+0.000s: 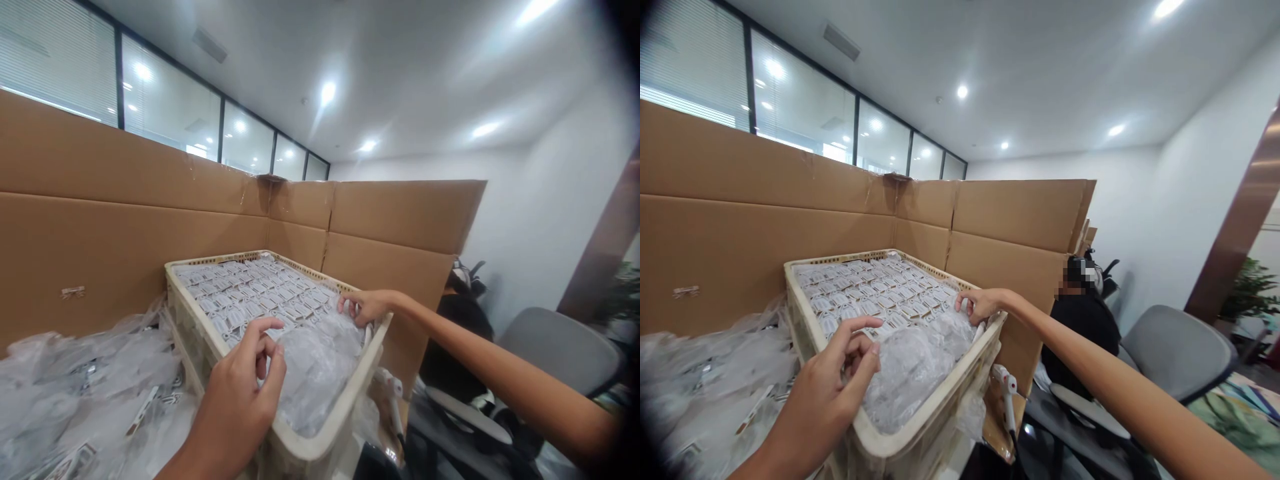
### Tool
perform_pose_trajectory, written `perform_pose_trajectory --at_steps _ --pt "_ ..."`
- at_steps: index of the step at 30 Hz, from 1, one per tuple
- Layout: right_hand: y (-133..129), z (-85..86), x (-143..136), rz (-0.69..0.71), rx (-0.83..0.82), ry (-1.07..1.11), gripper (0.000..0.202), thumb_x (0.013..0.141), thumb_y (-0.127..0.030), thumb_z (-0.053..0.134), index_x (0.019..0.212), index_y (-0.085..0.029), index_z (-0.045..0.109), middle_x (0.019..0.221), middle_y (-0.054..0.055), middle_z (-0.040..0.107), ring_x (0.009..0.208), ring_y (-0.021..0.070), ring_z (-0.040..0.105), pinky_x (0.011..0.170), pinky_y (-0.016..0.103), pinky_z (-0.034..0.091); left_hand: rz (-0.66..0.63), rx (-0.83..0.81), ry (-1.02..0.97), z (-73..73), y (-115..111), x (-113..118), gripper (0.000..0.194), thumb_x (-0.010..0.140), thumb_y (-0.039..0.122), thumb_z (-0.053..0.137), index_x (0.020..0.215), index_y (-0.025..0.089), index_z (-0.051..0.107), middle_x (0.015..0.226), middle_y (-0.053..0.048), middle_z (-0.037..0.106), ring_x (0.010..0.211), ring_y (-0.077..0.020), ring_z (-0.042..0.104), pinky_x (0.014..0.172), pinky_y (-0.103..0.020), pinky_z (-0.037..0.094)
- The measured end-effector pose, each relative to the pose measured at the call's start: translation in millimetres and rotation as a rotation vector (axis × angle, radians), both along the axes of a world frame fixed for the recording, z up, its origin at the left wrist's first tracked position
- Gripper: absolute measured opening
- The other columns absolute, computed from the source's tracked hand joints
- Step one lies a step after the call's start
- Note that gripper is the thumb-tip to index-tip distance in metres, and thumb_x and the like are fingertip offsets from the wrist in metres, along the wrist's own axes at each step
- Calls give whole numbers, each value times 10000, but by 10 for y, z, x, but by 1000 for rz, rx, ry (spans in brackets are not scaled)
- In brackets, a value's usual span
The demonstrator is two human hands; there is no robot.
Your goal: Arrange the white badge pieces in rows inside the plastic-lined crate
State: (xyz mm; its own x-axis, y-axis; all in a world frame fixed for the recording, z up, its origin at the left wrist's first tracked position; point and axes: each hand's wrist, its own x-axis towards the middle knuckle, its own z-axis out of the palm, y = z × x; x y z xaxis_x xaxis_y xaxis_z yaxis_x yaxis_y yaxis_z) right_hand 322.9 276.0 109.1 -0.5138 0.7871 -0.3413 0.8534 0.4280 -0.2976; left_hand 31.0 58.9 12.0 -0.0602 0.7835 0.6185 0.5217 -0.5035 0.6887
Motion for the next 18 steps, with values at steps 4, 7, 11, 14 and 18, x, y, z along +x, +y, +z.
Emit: perform_pose_trajectory --at_steps 4,7,11,14,18 --pt "-43 13 -35 -40 -3 -57 746 575 -169 672 1300 -240 512 997 -12 545 724 120 516 602 235 392 -37 -27 -20 13 -23 -6 250 1084 384 476 1327 346 520 814 56 634 710 -174 597 710 -343 458" --pt "-67 -6 -76 -50 8 -79 742 562 -151 664 1282 -247 511 979 -13 540 704 125 504 575 235 367 -73 -63 -83 58 -41 -65 252 1094 425 493 1329 345 536 858 47 661 728 -171 600 704 -338 444" --pt "-86 -88 -92 -40 108 -38 599 637 -91 625 1222 -207 575 887 -9 546 742 152 506 617 248 404 -5 -16 -229 168 -126 -334 205 1089 420 535 1246 307 604 990 13 715 907 -176 653 812 -334 463" --pt "-84 -201 -51 -27 237 84 441 771 -28 559 1177 -163 667 868 27 605 777 161 541 692 263 437 92 109 -283 295 -292 -663 145 1071 366 585 1157 271 653 971 3 720 964 -178 660 870 -321 476" --pt "-43 -340 15 -38 313 254 374 904 15 499 1125 -116 771 804 61 680 673 119 551 688 274 435 245 208 -238 460 -619 -1101 83 1036 282 640 1083 242 696 926 -1 718 908 -169 655 814 -296 489"
